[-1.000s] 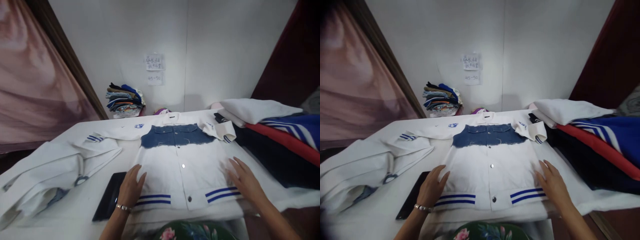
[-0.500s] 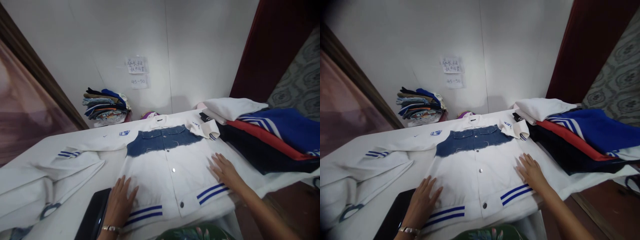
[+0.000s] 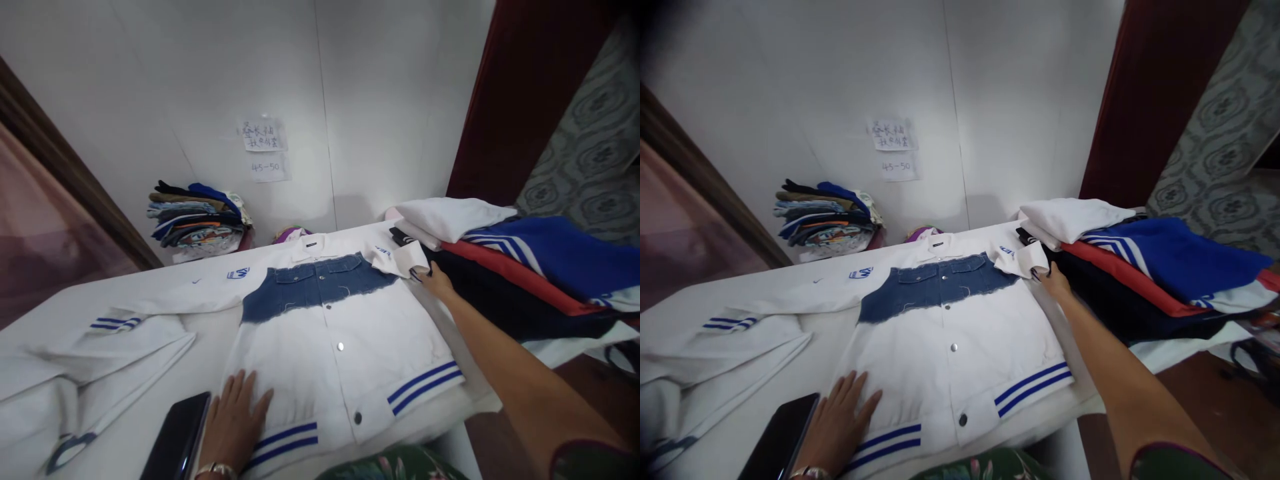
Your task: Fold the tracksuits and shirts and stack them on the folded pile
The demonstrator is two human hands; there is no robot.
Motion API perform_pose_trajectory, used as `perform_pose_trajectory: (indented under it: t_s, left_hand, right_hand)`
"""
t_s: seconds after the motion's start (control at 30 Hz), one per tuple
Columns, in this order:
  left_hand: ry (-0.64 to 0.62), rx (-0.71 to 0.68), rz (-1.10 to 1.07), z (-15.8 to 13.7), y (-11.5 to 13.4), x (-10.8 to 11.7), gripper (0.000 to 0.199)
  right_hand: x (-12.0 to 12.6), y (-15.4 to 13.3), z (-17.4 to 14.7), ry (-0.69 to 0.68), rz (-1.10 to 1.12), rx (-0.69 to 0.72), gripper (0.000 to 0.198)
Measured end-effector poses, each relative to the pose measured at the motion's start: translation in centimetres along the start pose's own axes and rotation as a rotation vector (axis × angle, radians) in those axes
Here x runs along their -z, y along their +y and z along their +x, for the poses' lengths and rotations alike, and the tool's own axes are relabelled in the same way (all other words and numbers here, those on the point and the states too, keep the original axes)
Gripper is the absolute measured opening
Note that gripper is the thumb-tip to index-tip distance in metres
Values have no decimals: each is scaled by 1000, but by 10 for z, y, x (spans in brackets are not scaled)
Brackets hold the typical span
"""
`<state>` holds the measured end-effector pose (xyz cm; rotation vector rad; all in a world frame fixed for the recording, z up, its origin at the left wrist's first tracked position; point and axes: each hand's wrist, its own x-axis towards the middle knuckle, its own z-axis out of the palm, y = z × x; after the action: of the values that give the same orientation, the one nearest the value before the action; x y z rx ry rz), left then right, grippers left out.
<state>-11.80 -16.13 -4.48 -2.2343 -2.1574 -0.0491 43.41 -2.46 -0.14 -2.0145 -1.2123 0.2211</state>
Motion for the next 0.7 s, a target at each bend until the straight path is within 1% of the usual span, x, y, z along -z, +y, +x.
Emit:
perform_pose_trajectory:
  t_s: [0.07,0.13,0.3,0.37,0.47,0.53,0.6,0.63,0.7]
  left_hand:
    - [-32,9,29,0,3,3,57]
    - [-46,28,21,0,4,5,59]
    - [-63,18,32,0,6,8,59]
    - [-58,31,38,-1,8,11,58]
    - [-67,34,37,-1,12,16,57]
    - [-76,44,47,-1,15,20,57]
    - [-89,67,64,-2,18,22,58]
    - [-94,78,69,-2,18,23,58]
    - [-72,71,43,-3,19,23,57]
  right_hand:
    - [0,-3,10,-4,-45,-46,46]
    - [4,-5,15,0,-70,-58,35]
    - [23,-8,10,51,-80,-8,34]
    - [30,-14,2,86,-18,41,34]
    - [39,-31,-17,156,167,143,34]
    - [41,-43,-33,171,258,228,32]
    - [39,-51,-48,126,293,341,29]
    - [36,-53,-56,79,291,388,28]
    - [27,-53,-71,-67,236,419,30]
